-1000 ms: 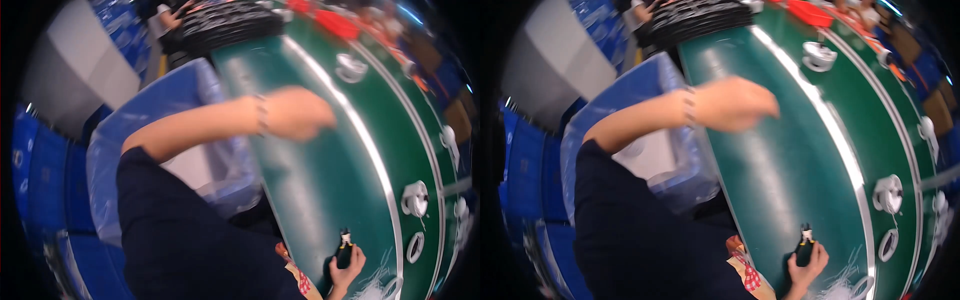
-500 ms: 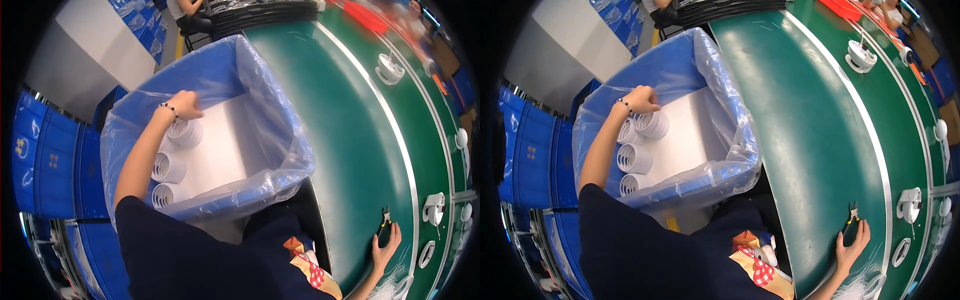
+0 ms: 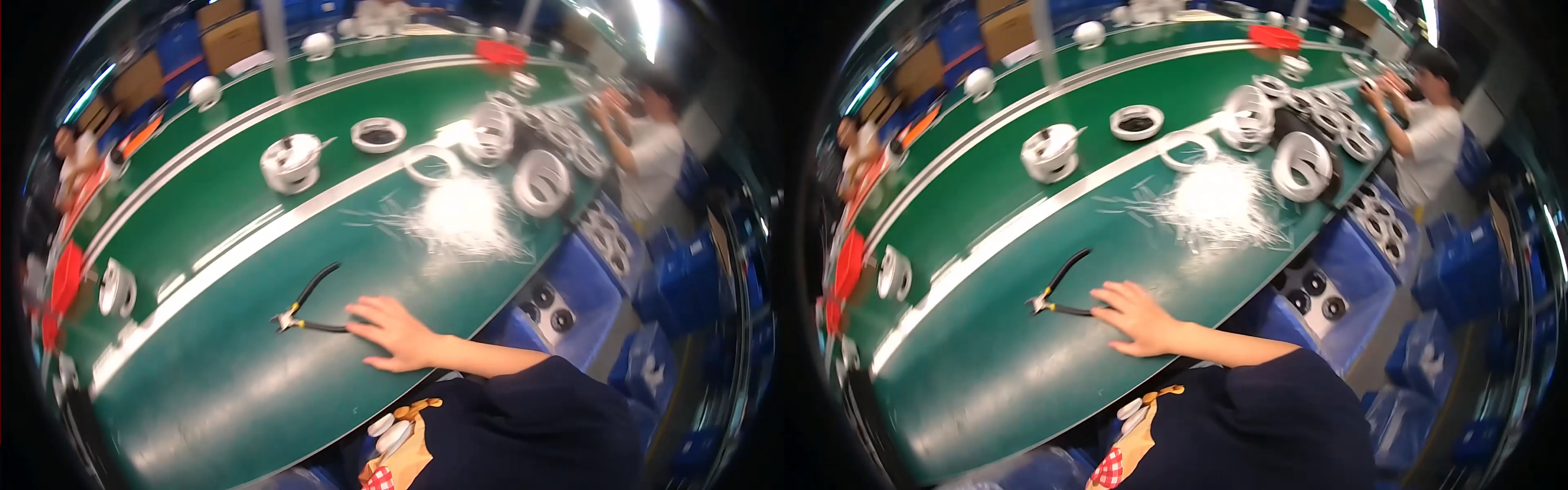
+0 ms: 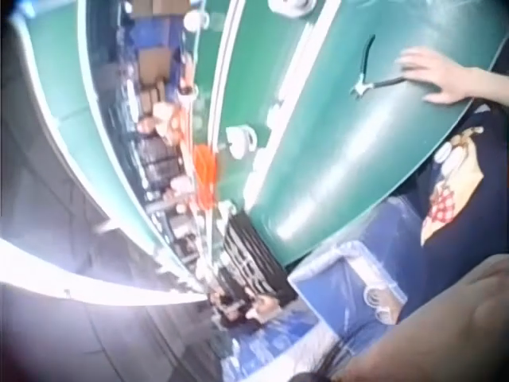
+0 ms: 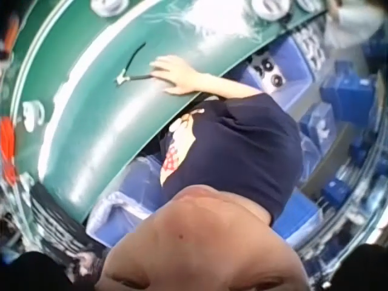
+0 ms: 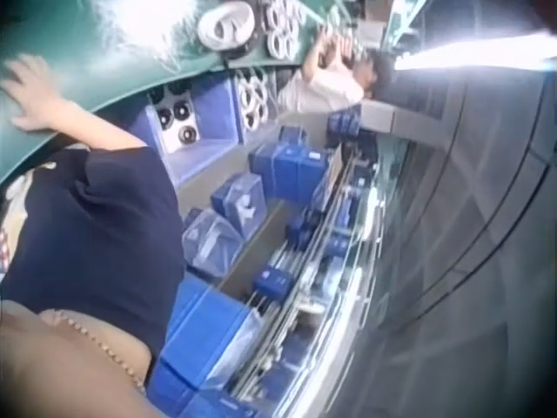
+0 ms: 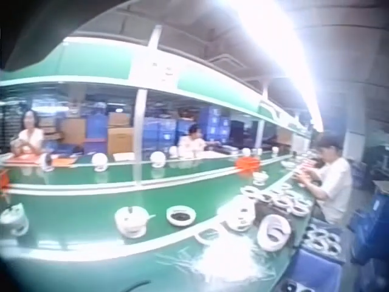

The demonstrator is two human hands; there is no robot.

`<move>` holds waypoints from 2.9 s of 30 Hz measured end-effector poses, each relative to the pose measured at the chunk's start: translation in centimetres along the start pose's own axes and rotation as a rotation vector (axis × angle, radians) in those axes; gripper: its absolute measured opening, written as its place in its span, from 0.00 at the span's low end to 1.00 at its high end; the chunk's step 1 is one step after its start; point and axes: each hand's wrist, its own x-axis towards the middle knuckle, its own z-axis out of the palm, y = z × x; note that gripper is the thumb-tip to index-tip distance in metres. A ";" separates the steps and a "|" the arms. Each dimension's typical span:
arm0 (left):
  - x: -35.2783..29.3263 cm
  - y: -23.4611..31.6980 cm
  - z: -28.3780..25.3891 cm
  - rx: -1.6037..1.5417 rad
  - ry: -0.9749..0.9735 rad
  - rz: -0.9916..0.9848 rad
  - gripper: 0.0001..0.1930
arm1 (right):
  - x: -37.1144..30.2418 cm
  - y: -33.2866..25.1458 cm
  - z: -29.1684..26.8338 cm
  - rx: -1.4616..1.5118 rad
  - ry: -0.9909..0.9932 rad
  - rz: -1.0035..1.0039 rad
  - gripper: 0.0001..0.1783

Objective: Assembling circular device components and managing wiring on a factory production line.

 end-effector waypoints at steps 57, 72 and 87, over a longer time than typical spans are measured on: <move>-9.2 51.1 -21.0 0.032 0.241 0.881 0.45 | -58.0 26.5 4.0 0.266 0.475 2.234 0.27; -7.8 53.9 -21.1 0.023 0.236 0.748 0.46 | -56.3 32.6 8.7 0.723 0.976 2.309 0.19; -7.5 54.0 -21.1 0.043 0.246 0.735 0.45 | -60.0 32.5 2.5 0.115 0.938 2.145 0.21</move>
